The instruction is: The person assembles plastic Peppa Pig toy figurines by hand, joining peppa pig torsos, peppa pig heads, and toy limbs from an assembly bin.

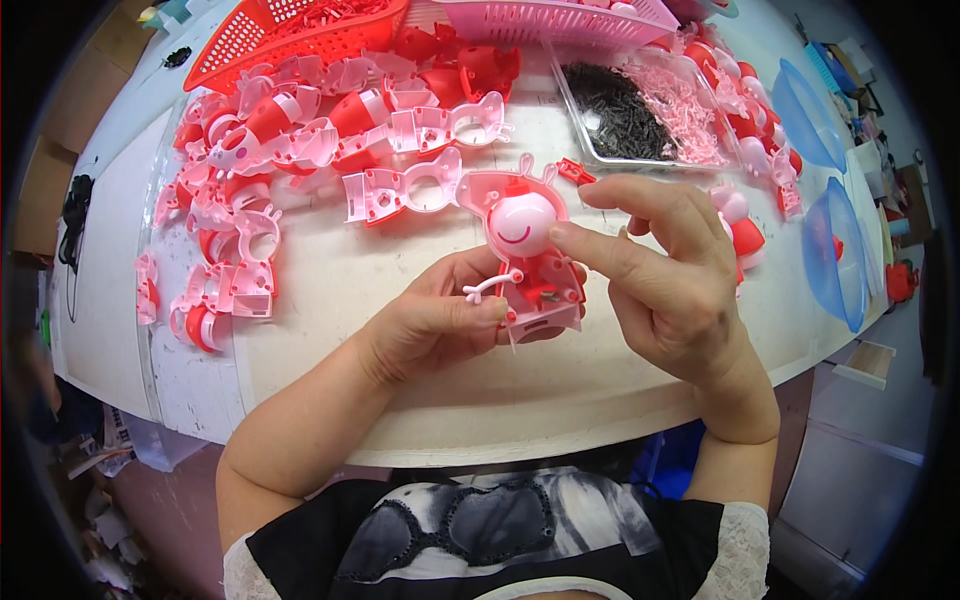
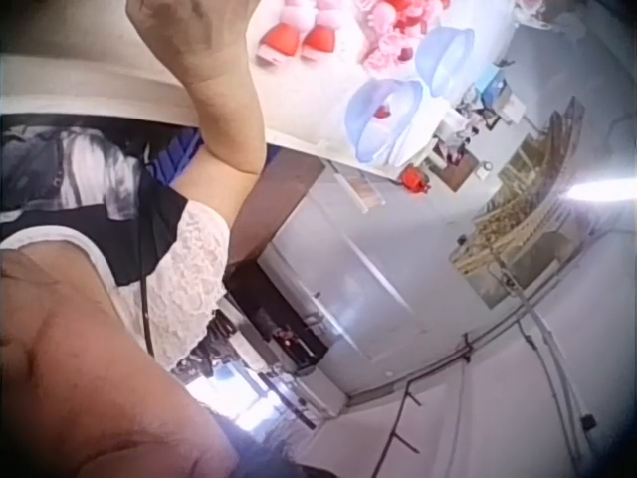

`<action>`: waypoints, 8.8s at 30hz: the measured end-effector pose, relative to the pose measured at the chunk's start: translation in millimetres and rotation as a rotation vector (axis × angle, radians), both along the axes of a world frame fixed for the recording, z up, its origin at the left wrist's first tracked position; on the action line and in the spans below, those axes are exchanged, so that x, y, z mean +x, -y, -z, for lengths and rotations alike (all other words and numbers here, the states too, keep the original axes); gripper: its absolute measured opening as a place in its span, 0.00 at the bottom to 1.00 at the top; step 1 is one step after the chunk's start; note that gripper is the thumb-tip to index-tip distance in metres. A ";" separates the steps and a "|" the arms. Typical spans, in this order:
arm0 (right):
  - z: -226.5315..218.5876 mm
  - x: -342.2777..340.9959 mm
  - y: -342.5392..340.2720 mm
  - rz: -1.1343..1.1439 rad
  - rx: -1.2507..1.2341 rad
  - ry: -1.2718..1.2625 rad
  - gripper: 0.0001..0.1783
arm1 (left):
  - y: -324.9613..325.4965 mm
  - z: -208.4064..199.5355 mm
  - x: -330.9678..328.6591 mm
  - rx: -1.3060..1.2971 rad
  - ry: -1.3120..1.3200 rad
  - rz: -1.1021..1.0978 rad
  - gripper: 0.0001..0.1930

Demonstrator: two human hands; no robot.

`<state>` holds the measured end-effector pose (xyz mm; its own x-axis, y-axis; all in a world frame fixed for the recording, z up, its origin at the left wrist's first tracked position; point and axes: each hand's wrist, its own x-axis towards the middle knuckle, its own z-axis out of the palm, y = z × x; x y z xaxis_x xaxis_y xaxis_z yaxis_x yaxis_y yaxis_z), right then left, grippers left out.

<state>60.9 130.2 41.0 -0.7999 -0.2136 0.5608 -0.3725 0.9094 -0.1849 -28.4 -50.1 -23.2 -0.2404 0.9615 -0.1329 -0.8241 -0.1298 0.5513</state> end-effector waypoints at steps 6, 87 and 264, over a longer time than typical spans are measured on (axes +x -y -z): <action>-10.6 4.9 -5.6 0.035 -0.012 -0.030 0.26 | -3.6 -2.8 3.4 0.009 -0.004 0.000 0.38; 20.6 -3.5 11.9 0.000 -0.589 0.161 0.04 | -1.3 2.2 2.6 0.035 -0.004 -0.161 0.29; 58.9 16.2 6.2 -0.029 -1.340 0.433 0.41 | -6.1 6.9 7.0 -0.076 -0.206 -0.334 0.30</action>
